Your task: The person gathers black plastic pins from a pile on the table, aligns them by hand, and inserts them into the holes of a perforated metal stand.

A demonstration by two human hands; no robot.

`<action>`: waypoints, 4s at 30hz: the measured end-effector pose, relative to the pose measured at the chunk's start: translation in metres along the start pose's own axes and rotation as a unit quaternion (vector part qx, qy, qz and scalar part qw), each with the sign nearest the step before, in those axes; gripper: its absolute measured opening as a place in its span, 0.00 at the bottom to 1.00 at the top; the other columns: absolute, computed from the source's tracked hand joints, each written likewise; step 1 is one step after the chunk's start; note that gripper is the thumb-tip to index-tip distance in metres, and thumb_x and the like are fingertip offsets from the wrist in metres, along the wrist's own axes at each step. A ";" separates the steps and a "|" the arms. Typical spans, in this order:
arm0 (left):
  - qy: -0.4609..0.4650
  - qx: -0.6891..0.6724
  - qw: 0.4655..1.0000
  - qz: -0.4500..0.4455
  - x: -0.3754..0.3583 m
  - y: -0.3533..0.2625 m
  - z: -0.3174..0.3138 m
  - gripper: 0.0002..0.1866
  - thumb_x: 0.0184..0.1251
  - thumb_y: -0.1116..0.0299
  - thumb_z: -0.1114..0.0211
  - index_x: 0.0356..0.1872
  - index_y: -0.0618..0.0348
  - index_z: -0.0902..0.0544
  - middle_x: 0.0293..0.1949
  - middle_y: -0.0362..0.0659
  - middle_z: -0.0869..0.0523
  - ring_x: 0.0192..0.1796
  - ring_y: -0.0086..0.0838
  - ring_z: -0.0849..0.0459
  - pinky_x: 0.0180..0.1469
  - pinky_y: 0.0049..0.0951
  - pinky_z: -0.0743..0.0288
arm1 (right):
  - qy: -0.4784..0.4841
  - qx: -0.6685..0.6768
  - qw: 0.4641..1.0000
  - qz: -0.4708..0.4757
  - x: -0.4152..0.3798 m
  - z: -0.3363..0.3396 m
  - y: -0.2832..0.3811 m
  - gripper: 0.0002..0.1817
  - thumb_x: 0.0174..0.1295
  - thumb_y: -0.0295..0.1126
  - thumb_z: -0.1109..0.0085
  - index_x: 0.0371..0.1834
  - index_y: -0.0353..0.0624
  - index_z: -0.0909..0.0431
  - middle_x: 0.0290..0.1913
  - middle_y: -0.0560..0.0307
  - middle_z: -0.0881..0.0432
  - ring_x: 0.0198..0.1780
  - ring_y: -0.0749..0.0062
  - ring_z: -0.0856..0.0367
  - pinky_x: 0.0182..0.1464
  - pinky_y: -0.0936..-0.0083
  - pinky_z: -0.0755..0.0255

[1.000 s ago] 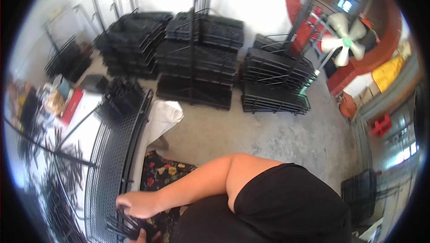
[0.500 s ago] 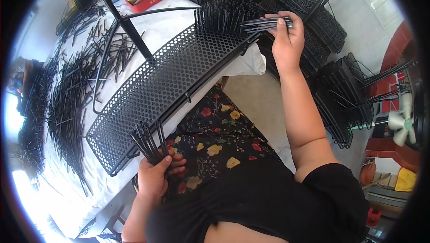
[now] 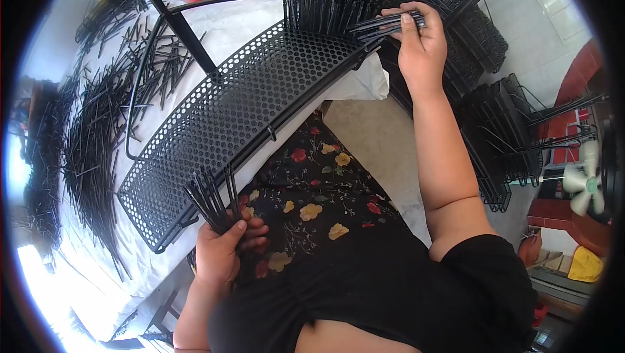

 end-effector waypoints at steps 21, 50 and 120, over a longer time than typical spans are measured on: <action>0.014 -0.005 1.000 -0.014 0.003 0.004 0.004 0.07 0.73 0.76 0.44 0.47 0.66 0.24 0.41 0.54 0.15 0.43 0.43 0.11 0.43 0.39 0.13 | -0.003 0.075 0.994 -0.075 0.002 0.005 -0.019 0.08 0.74 0.24 0.55 0.52 0.38 0.30 0.44 0.46 0.14 0.43 0.72 0.15 0.44 0.78 0.19; 0.016 -0.007 1.000 -0.013 0.005 0.003 0.003 0.07 0.72 0.76 0.43 0.47 0.65 0.24 0.40 0.53 0.15 0.42 0.41 0.12 0.43 0.38 0.14 | -0.009 0.055 0.996 -0.076 -0.006 0.002 -0.022 0.09 0.75 0.27 0.54 0.53 0.36 0.31 0.46 0.43 0.16 0.48 0.63 0.14 0.47 0.71 0.17; 0.006 -0.149 0.988 -0.044 0.006 -0.015 0.005 0.14 0.72 0.70 0.40 0.54 0.64 0.23 0.38 0.47 0.15 0.34 0.30 0.17 0.27 0.25 0.26 | -0.003 -0.163 0.972 0.169 0.023 -0.064 0.040 0.15 0.62 0.22 0.36 0.52 0.44 0.18 0.35 0.62 0.16 0.37 0.84 0.20 0.44 0.84 0.26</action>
Point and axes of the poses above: each hand's wrist, its own x-axis towards the middle knuckle, its own z-axis out of the back of the hand, y = z × x, the point moved 4 cm from there along x, towards the middle knuckle
